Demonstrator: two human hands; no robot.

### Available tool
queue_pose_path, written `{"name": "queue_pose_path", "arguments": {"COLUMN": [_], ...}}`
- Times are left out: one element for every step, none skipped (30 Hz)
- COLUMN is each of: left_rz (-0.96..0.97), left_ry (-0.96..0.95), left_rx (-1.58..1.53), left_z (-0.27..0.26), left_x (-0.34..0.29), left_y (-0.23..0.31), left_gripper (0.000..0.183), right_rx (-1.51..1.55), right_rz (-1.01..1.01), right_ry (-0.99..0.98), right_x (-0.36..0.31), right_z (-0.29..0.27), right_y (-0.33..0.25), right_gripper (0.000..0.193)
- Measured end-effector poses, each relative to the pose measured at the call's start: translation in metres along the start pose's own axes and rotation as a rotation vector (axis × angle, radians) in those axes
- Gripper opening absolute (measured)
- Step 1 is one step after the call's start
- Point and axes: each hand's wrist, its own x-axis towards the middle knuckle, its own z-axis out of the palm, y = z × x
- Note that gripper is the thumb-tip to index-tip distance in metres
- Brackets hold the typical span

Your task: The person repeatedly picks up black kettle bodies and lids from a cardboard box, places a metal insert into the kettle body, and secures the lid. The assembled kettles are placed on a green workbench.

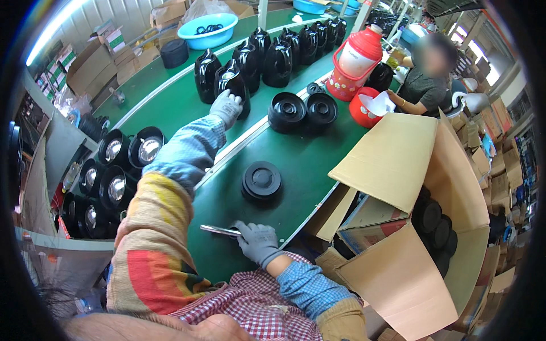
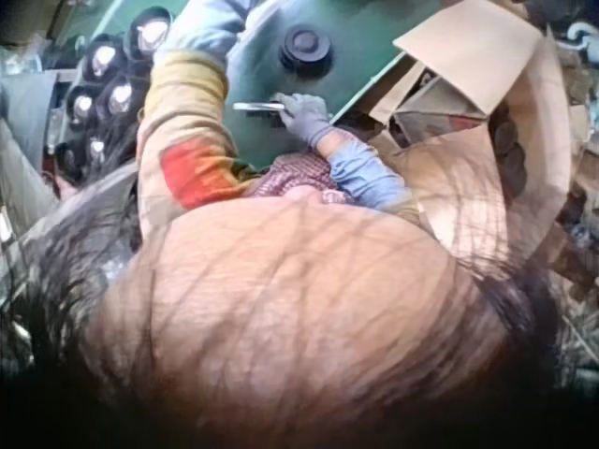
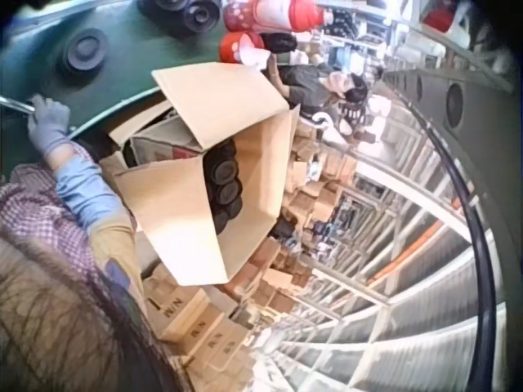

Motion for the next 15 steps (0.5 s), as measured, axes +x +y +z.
{"name": "queue_pose_path", "arguments": {"left_rz": [0.040,0.020,-0.011,-0.030,-0.074,-0.171,-0.286,-0.425,-0.575,-0.612,-0.653,-0.682,-0.708,-0.710,-0.729], "left_ry": [0.181,0.331,0.430,0.436,0.553,0.636,0.651,0.700,0.730,0.733,0.734,0.622,0.509,0.367,0.311], "left_rx": [-0.017,-0.182,-0.390,-0.496,-0.587,-0.590,-0.651,-0.621,-0.721,-0.666,-0.609,-0.535,-0.467,-0.432,-0.395], "left_z": [-0.008,-0.019,-0.035,-0.060,-0.075,-0.087,-0.096,-0.097,-0.095,-0.082,-0.069,-0.067,-0.060,-0.040,-0.025], "left_x": [-0.019,-0.040,-0.062,-0.090,-0.118,-0.151,-0.183,-0.212,-0.239,-0.268,-0.293,-0.306,-0.315,-0.321,-0.316], "left_y": [0.006,0.009,0.003,-0.005,-0.014,-0.026,-0.040,-0.050,-0.054,-0.060,-0.059,-0.050,-0.041,-0.035,-0.030], "left_gripper": [0.025,0.027,0.024,0.026,0.028,0.029,0.028,0.027,0.024,0.027,0.031,0.039,0.047,0.062,0.065], "right_rx": [-0.023,-0.050,-0.088,-0.129,-0.172,-0.191,-0.187,-0.232,-0.222,-0.164,-0.264,-0.273,-0.310,-0.369,-0.427], "right_rz": [-0.012,-0.011,-0.001,0.014,0.022,-0.043,-0.046,-0.003,-0.018,-0.052,-0.126,0.003,0.126,0.098,0.078], "right_ry": [0.023,-0.010,-0.022,-0.034,-0.043,-0.040,-0.024,0.010,0.059,0.096,0.283,0.213,0.112,0.090,0.073], "right_x": [0.004,0.005,0.006,0.005,0.007,0.012,0.018,0.026,0.037,0.047,0.052,0.057,0.065,0.064,0.066], "right_z": [0.002,0.002,0.004,0.006,0.005,-0.010,-0.021,-0.026,-0.037,-0.044,-0.042,-0.036,-0.037,-0.025,-0.009], "right_y": [-0.003,-0.006,-0.005,-0.004,-0.004,-0.009,-0.008,-0.001,0.009,0.026,0.039,0.051,0.055,0.070,0.087], "right_gripper": [0.038,0.042,0.042,0.043,0.043,0.041,0.038,0.038,0.039,0.048,0.069,0.085,0.091,0.089,0.087]}}
